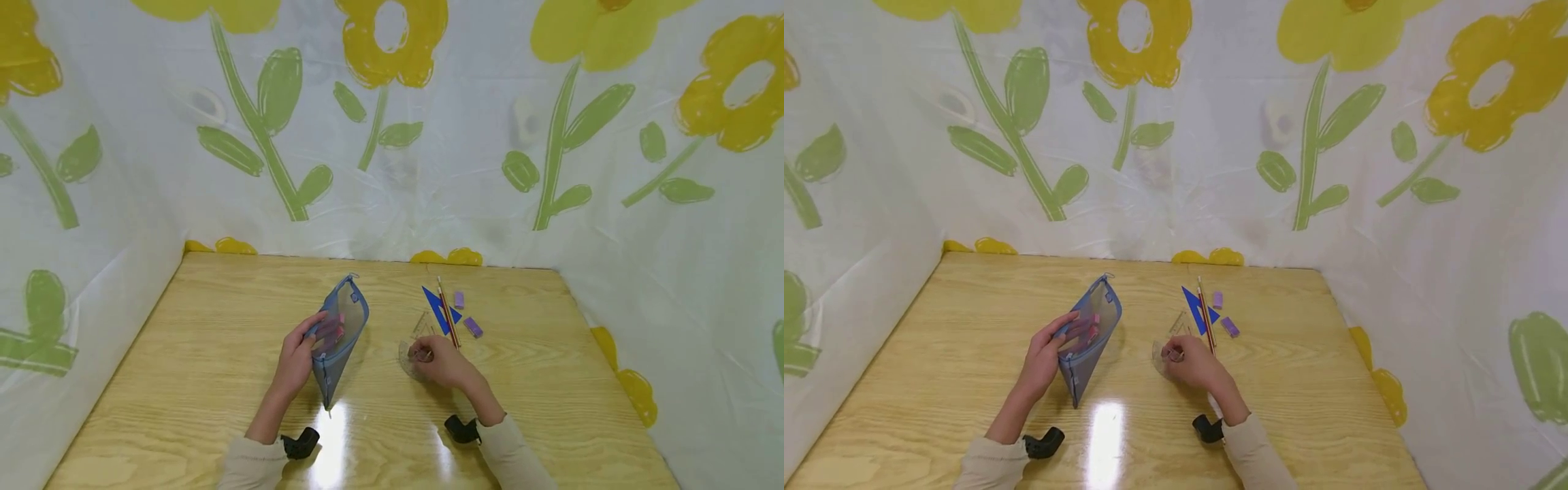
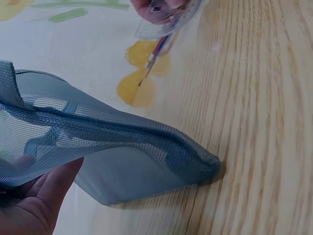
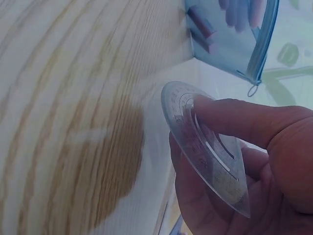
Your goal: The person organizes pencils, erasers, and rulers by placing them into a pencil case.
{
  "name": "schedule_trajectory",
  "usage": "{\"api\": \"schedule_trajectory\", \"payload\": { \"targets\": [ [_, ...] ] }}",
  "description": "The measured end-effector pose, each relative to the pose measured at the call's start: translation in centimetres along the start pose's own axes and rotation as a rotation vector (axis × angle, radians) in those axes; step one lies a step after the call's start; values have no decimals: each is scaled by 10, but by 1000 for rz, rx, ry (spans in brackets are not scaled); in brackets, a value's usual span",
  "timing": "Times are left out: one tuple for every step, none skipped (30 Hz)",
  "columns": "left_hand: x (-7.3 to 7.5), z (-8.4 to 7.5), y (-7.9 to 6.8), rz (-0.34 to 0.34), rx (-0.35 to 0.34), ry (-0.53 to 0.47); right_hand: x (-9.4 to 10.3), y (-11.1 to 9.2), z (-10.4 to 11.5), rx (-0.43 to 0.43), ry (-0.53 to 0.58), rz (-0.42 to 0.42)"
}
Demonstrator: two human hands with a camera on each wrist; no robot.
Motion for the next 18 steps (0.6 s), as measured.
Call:
{"api": "schedule_trajectory", "payload": {
  "targets": [
    [0,-1,0,-4,-3,2,1,0,1,8,0,-5],
    [0,-1,-1,-10,-4,6,1,0,2,18,2,-8],
    [0,-1,-2,-14,-6,0,1,0,4,25,2,-12],
    [0,-2,-2,-18,-6,-2,1,1,5,32,4,-16],
    [0,-2,-3,-20,-9,-7,1,1,7,37,8,-21],
    [0,-1,-3,-23,-6,-11,2,1,8,43,11,-27],
    [-1,-1,-4,-25,-7,-13,2,2,10,44,18,-31],
    [-1,-1,-4,-25,-8,-21,2,2,11,42,28,-34],
    [-1,-1,-4,-25,-9,-33,2,3,12,39,41,-39],
    [-2,-1,-4,-26,-15,-39,2,3,13,37,55,-46],
    [-2,-1,-4,-28,-21,-46,3,3,14,32,76,-52],
    [-2,-1,-3,-31,-25,-53,3,4,15,29,94,-58],
    [-2,-2,-3,-31,-31,-57,3,4,16,21,115,-61],
    [-2,-2,-3,-31,-37,-63,4,5,17,14,137,-62],
    [-2,-3,-3,-34,-42,-69,4,5,18,8,157,-64],
    [-2,-3,-4,-38,-43,-68,3,5,19,-2,178,-63],
    [-1,-2,-4,-45,-42,-65,3,6,19,-7,196,-63],
    [0,-2,-5,-50,-41,-65,2,6,20,-9,206,-64]
  ]
}}
Point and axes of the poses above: each hand's wrist, its own y-axis towards the middle knuckle, its own x-axis out of the back of the hand, z = x × y, the point moved 7 cm from there along y, towards the middle knuckle, and after that the axes turned 2 degrees about y, right-handed, at the moved point
